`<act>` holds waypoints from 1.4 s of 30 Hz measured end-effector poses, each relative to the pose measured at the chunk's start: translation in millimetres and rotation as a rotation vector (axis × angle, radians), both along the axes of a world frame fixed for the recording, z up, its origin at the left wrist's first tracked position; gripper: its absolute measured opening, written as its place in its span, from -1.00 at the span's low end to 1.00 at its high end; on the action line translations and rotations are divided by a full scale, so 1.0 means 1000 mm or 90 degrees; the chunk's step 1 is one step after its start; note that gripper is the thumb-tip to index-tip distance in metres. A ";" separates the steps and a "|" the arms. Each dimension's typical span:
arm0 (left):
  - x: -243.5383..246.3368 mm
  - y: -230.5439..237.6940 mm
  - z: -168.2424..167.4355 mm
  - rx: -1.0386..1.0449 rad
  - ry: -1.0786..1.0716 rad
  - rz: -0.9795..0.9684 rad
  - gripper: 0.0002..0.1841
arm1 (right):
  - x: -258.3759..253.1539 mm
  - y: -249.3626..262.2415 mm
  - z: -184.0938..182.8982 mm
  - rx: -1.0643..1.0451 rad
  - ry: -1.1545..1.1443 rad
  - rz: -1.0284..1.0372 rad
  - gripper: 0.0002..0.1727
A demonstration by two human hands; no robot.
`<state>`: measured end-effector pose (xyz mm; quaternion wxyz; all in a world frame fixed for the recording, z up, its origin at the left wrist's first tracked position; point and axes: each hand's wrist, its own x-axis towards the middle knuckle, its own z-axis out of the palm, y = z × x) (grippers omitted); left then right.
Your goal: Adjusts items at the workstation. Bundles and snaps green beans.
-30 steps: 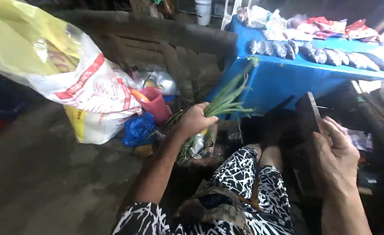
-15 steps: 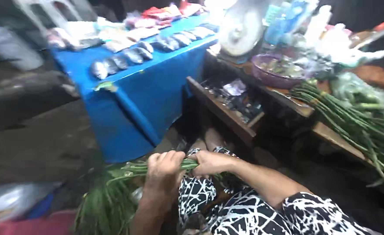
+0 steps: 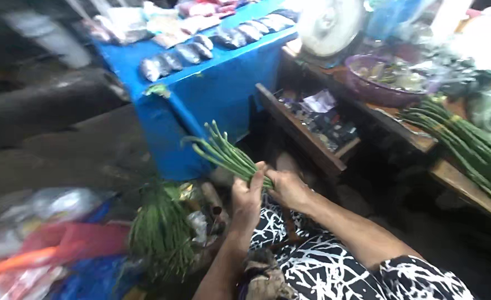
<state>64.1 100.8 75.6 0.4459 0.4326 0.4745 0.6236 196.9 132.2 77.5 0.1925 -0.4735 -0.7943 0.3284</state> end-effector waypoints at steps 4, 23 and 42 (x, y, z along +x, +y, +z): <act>0.003 0.003 -0.005 0.000 -0.097 0.081 -0.72 | -0.013 -0.014 -0.011 -0.017 -0.103 0.080 -0.46; 0.000 -0.016 -0.003 0.012 -0.111 -0.115 -0.78 | 0.015 -0.002 0.026 -0.113 0.536 0.016 -0.86; 0.004 -0.013 -0.011 0.048 -0.030 -0.052 -0.78 | 0.021 0.002 0.032 -0.090 0.415 0.021 -0.83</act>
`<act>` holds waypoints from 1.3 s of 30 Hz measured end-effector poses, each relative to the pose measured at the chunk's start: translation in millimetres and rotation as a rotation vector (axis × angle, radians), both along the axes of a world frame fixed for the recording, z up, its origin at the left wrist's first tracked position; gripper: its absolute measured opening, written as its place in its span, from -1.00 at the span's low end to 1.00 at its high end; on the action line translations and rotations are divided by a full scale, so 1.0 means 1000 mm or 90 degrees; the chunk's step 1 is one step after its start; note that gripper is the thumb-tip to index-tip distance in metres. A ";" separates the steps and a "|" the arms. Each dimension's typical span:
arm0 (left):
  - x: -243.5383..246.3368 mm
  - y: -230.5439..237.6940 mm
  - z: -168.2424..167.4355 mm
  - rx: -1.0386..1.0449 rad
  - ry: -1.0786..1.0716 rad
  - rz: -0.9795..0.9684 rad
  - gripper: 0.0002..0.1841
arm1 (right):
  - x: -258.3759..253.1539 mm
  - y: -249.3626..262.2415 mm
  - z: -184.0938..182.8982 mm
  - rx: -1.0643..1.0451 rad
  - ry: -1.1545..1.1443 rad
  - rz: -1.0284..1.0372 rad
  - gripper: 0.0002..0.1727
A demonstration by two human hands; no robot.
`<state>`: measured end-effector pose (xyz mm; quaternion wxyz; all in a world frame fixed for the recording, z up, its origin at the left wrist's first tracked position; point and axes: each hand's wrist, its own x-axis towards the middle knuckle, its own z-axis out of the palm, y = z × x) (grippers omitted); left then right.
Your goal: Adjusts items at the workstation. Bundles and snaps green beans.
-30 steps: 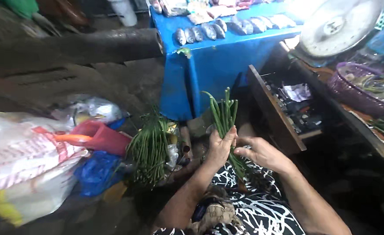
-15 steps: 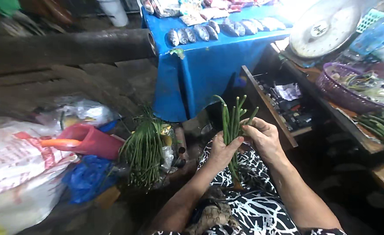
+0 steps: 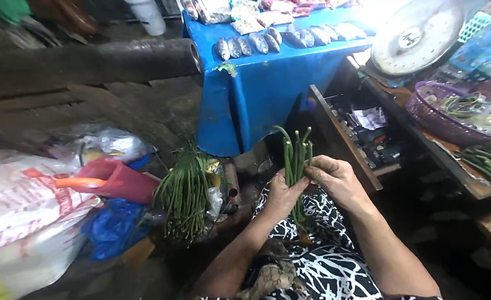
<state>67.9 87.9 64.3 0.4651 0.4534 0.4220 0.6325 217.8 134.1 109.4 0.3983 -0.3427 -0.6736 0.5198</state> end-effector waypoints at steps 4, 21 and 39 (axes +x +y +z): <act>-0.002 -0.002 0.003 -0.007 -0.043 -0.100 -0.72 | 0.002 0.002 -0.006 -0.019 0.056 0.015 -0.82; -0.004 -0.007 0.037 -0.075 0.044 -0.195 -0.75 | -0.001 0.002 0.024 0.109 0.008 0.134 -0.60; -0.004 -0.005 0.050 -0.150 0.092 -0.224 -0.64 | 0.020 0.013 0.078 0.227 -0.083 0.104 -0.82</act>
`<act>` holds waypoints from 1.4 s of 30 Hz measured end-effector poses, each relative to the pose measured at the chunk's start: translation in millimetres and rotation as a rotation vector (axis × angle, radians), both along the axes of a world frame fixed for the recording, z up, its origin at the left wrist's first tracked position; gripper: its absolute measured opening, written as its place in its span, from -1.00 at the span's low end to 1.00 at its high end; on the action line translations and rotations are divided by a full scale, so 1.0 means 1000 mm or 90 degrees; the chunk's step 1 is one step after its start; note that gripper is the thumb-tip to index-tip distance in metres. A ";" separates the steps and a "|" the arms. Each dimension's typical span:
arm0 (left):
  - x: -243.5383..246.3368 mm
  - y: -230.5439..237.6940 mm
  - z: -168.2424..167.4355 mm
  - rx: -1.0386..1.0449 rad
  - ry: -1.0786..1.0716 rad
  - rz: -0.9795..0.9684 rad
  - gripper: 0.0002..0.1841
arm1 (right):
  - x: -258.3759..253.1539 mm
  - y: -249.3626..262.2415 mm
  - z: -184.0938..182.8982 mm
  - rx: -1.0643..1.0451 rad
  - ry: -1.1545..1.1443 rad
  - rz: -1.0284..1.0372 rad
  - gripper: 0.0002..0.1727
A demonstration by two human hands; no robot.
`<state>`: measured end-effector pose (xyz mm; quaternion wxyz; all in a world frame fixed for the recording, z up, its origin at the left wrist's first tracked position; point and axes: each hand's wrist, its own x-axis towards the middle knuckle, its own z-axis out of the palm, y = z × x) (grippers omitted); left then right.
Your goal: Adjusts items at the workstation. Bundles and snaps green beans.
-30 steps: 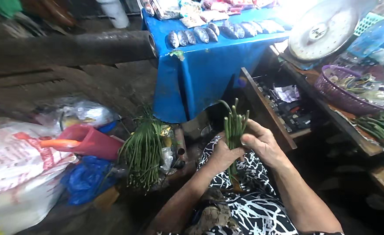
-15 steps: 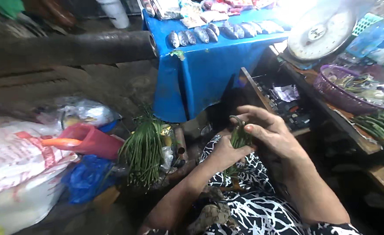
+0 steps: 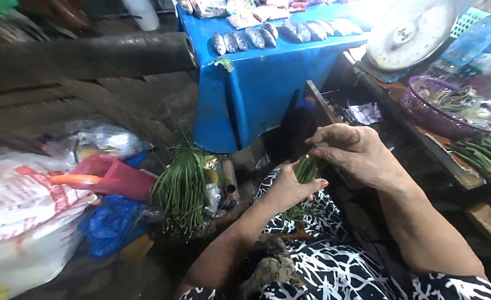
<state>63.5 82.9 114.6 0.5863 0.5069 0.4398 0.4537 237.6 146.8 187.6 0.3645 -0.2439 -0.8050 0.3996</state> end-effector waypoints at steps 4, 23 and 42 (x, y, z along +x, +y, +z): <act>-0.001 0.000 -0.004 0.028 0.012 -0.007 -0.67 | -0.004 -0.003 -0.013 -0.009 0.007 -0.032 -0.86; -0.004 -0.005 -0.013 0.109 -0.005 0.066 -0.75 | -0.039 -0.021 -0.014 0.322 -0.169 -0.007 -0.45; -0.023 0.009 -0.019 0.045 -0.440 0.326 -0.94 | -0.056 -0.030 -0.105 -0.064 -0.395 -0.171 -0.78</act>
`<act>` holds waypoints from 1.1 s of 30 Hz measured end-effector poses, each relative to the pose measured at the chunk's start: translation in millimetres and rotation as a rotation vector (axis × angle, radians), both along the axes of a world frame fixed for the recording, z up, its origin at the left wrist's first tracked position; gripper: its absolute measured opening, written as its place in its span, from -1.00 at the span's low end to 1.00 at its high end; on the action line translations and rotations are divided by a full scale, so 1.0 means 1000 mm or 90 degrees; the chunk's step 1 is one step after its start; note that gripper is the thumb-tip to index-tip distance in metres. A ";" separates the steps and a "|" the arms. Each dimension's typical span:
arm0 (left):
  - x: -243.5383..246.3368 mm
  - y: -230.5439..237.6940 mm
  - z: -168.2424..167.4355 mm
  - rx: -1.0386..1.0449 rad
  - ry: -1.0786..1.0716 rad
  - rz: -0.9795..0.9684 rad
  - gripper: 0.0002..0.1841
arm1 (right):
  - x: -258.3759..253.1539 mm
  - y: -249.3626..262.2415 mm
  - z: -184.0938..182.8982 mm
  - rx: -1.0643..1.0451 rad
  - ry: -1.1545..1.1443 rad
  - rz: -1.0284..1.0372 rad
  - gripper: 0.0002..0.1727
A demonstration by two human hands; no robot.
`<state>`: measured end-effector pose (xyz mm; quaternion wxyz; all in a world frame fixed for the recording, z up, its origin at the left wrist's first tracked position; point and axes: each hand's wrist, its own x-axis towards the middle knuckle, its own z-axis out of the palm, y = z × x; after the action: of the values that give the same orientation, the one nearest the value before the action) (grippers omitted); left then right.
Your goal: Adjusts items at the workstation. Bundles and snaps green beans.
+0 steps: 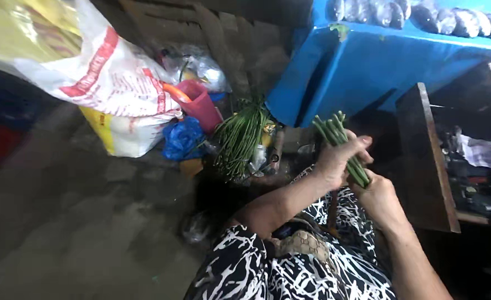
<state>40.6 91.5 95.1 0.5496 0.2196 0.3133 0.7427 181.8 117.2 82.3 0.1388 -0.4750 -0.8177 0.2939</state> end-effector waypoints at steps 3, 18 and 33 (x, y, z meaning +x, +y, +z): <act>0.009 0.003 -0.010 -0.025 -0.017 -0.031 -0.82 | -0.001 0.005 0.002 0.071 -0.096 -0.002 -0.70; 0.015 -0.015 0.000 0.056 0.805 -0.342 -0.46 | 0.011 -0.001 0.006 -0.145 0.563 0.179 -0.81; -0.173 0.013 -0.133 -0.396 0.744 0.144 -0.65 | 0.034 0.007 0.022 -0.035 0.746 0.087 -0.91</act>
<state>-132.3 104.8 -38.3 0.2461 0.3829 0.7799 0.4297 216.1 124.6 104.2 0.5358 -0.1834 -0.6253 0.5369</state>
